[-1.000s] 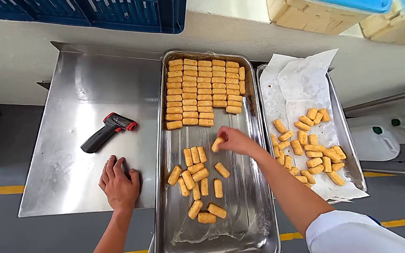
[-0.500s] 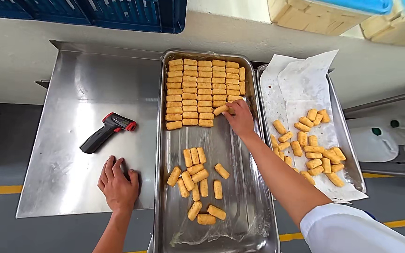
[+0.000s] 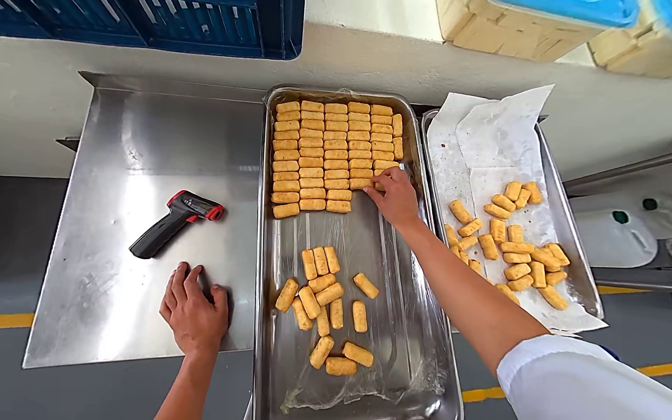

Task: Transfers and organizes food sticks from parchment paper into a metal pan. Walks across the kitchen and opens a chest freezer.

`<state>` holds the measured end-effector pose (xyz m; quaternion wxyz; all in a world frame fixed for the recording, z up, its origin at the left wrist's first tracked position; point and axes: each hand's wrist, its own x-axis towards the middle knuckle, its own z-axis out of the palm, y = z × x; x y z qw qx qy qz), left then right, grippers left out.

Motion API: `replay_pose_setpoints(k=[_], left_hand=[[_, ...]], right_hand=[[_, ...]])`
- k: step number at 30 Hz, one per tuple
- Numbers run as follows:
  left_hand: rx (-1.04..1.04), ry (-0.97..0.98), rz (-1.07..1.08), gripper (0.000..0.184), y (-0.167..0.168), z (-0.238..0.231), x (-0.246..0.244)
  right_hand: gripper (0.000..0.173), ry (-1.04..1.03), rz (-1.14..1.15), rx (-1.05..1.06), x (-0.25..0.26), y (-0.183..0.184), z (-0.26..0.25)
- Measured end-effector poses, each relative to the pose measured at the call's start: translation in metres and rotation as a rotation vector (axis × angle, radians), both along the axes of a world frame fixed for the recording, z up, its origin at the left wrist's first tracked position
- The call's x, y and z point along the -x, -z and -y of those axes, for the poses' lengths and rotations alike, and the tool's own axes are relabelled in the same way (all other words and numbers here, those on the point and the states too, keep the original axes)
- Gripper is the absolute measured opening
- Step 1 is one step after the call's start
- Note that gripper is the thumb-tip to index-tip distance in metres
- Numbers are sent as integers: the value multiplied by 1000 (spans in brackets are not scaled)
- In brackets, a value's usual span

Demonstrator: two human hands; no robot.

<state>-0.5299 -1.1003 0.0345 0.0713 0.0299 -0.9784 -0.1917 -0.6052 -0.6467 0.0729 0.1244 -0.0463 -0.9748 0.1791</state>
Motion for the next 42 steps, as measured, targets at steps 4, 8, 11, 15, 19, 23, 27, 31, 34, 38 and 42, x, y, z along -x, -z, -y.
replay_pose_setpoints(k=[4,8,11,15,19,23,27,31,34,38,42], left_hand=[[4,-3,1,58,2,2,1],[-1,-6,-1,58,3,2,0],[1,-3,2,58,1,1,1],[1,-9,7,58,3,1,1],[6,-11,21,59,5,3,1],[3,-9,20,58,4,2,0],[1,3,13,59,2,2,2],[4,-3,15,59,3,2,2],[1,-3,16,59,3,2,1],[-3,-4,13,59,1,1,2],[3,-9,9,58,2,2,2]], right_hand=[[34,108,40,33,-17,-23,-10],[36,171,115,12,-24,-13,-17],[33,162,122,9,-11,-4,-16],[40,173,226,-15,-13,-23,-3],[44,-69,496,117,-47,-47,53],[54,-281,785,297,-70,-33,101],[29,-272,856,433,-67,-35,100],[31,7,685,457,-44,-49,51],[36,235,410,461,-28,-50,29],[29,209,270,494,-28,-18,26],[25,148,186,195,-36,0,23]])
